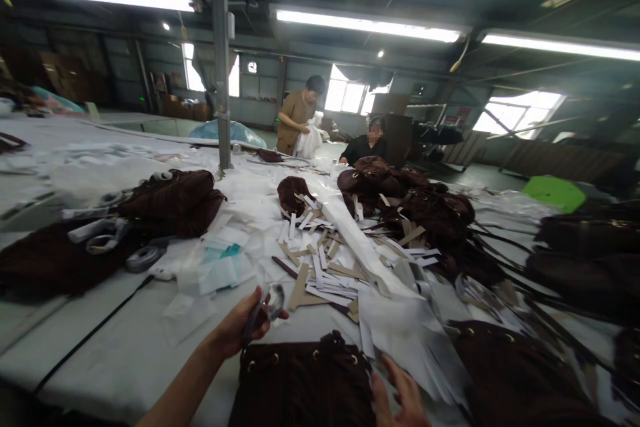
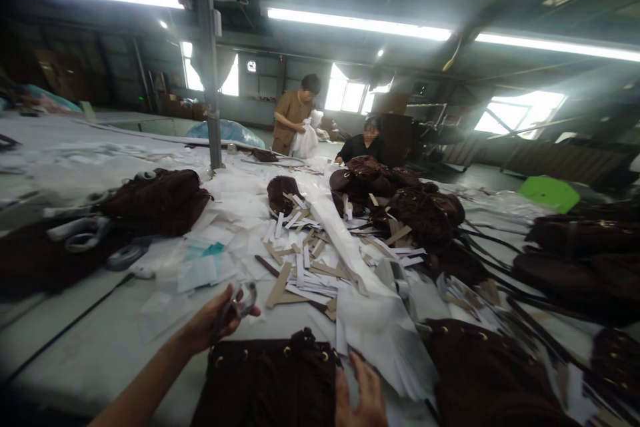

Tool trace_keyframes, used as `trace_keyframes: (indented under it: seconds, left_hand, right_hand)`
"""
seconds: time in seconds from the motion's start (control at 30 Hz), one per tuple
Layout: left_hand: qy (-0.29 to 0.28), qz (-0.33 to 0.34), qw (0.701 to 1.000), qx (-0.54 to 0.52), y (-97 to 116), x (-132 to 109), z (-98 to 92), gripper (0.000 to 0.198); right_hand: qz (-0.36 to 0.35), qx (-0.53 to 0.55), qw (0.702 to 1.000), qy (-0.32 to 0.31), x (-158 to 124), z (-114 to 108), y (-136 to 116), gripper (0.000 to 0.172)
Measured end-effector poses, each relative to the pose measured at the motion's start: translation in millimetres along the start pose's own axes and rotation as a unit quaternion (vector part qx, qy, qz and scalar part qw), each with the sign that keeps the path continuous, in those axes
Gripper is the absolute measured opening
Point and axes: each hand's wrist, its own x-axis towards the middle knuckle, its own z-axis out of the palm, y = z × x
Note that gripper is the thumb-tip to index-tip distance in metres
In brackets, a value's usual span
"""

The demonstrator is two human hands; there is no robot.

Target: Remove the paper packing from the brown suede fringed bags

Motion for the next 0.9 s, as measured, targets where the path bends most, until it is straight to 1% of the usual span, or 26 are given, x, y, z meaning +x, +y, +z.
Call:
trace_keyframes:
  seconds: [0.03, 0.07, 0.1, 0.13, 0.2, 0.23, 0.3, 0.33, 0.4, 0.47, 0.5, 0.53, 0.57, 0.6, 0.63, 0.67, 0.7, 0.73, 0.77, 0.8, 0.83, 0.87, 0.9]
  left_hand:
    - [-0.011, 0.003, 1.0, 0.019, -0.2, -0.6, 5.3, 0.043]
    - [-0.02, 0.006, 0.999, 0.04, -0.3, -1.9, 11.1, 0.043]
    - [-0.028, 0.007, 0.998, 0.063, -0.4, -3.7, 17.0, 0.044]
    - [-0.032, 0.009, 0.996, 0.086, -0.5, -6.2, 23.0, 0.044]
    - [-0.03, 0.003, 0.991, 0.131, -1.1, -12.5, 34.0, 0.045]
    - [-0.025, -0.001, 0.988, 0.152, -1.5, -16.1, 38.7, 0.045]
    - [-0.017, -0.009, 0.981, 0.194, -2.4, -23.1, 46.5, 0.046]
    - [-0.015, -0.009, 0.977, 0.212, -2.6, -26.1, 49.5, 0.047]
    - [-0.017, -0.002, 0.971, 0.239, -2.4, -30.6, 53.9, 0.049]
    - [-0.019, 0.01, 0.969, 0.248, -1.1, -32.4, 56.7, 0.048]
    - [-0.015, 0.014, 0.969, 0.248, -0.3, -32.2, 57.9, 0.047]
    - [-0.01, 0.016, 0.969, 0.248, 0.5, -31.5, 59.1, 0.046]
    - [-0.005, 0.013, 0.968, 0.251, 1.2, -30.4, 60.4, 0.045]
    - [-0.002, 0.007, 0.966, 0.257, 1.6, -29.1, 61.9, 0.046]
    - [-0.002, -0.001, 0.964, 0.266, 1.5, -28.0, 63.6, 0.048]
    - [-0.003, -0.008, 0.961, 0.275, 1.1, -27.3, 65.2, 0.05]
    - [-0.001, -0.012, 0.959, 0.283, 0.4, -27.1, 66.9, 0.05]
    - [0.01, -0.013, 0.958, 0.288, -0.4, -27.6, 68.3, 0.049]
    - [0.027, -0.01, 0.958, 0.286, -1.3, -28.6, 69.5, 0.047]
    - [0.045, -0.003, 0.959, 0.278, -1.9, -30.2, 70.4, 0.044]
    - [0.055, 0.001, 0.962, 0.268, -2.3, -32.0, 71.2, 0.04]
    - [0.05, 0.003, 0.965, 0.259, -2.3, -34.0, 72.0, 0.034]
    - [0.032, 0.002, 0.966, 0.255, -2.0, -35.9, 72.9, 0.029]
  right_hand:
    - [-0.006, 0.037, 0.999, -0.029, -3.3, 6.6, -15.3, 0.047]
    - [0.001, 0.08, 0.993, -0.086, -6.1, 14.6, -31.6, 0.044]
    - [0.013, 0.132, 0.98, -0.15, -8.3, 23.6, -48.0, 0.044]
    - [0.028, 0.185, 0.964, -0.189, -9.8, 33.2, -63.9, 0.047]
    - [0.065, 0.262, 0.932, -0.241, -11.5, 52.2, -91.7, 0.054]
    - [0.078, 0.294, 0.915, -0.266, -11.9, 60.5, -102.8, 0.054]
    - [0.08, 0.343, 0.887, -0.3, -12.1, 72.8, -117.7, 0.05]
    - [0.074, 0.357, 0.88, -0.304, -12.0, 76.4, -121.0, 0.046]
    - [0.06, 0.361, 0.885, -0.289, -11.2, 78.6, -119.9, 0.041]
    - [0.047, 0.325, 0.907, -0.265, -9.6, 74.5, -111.5, 0.039]
    - [0.03, 0.289, 0.925, -0.243, -8.6, 70.4, -106.6, 0.039]
    - [-0.004, 0.244, 0.947, -0.209, -7.4, 65.4, -102.3, 0.038]
    - [-0.057, 0.192, 0.965, -0.17, -6.1, 59.7, -99.4, 0.037]
    - [-0.124, 0.135, 0.974, -0.136, -4.8, 53.8, -98.3, 0.036]
    - [-0.197, 0.08, 0.97, -0.116, -3.4, 48.2, -99.0, 0.036]
    - [-0.268, 0.032, 0.955, -0.12, -2.0, 43.2, -101.3, 0.037]
    - [-0.326, -0.007, 0.935, -0.144, -0.7, 39.3, -104.6, 0.035]
    - [-0.364, -0.034, 0.914, -0.175, 0.3, 36.6, -108.2, 0.032]
    - [-0.384, -0.048, 0.9, -0.202, 0.9, 35.2, -111.5, 0.028]
    - [-0.39, -0.046, 0.893, -0.22, 1.0, 35.0, -113.8, 0.024]
    - [-0.382, -0.033, 0.895, -0.229, 0.4, 35.8, -115.0, 0.023]
    - [-0.364, -0.013, 0.902, -0.231, -0.7, 37.5, -114.9, 0.022]
    - [-0.34, 0.009, 0.912, -0.228, -2.4, 39.7, -113.8, 0.022]
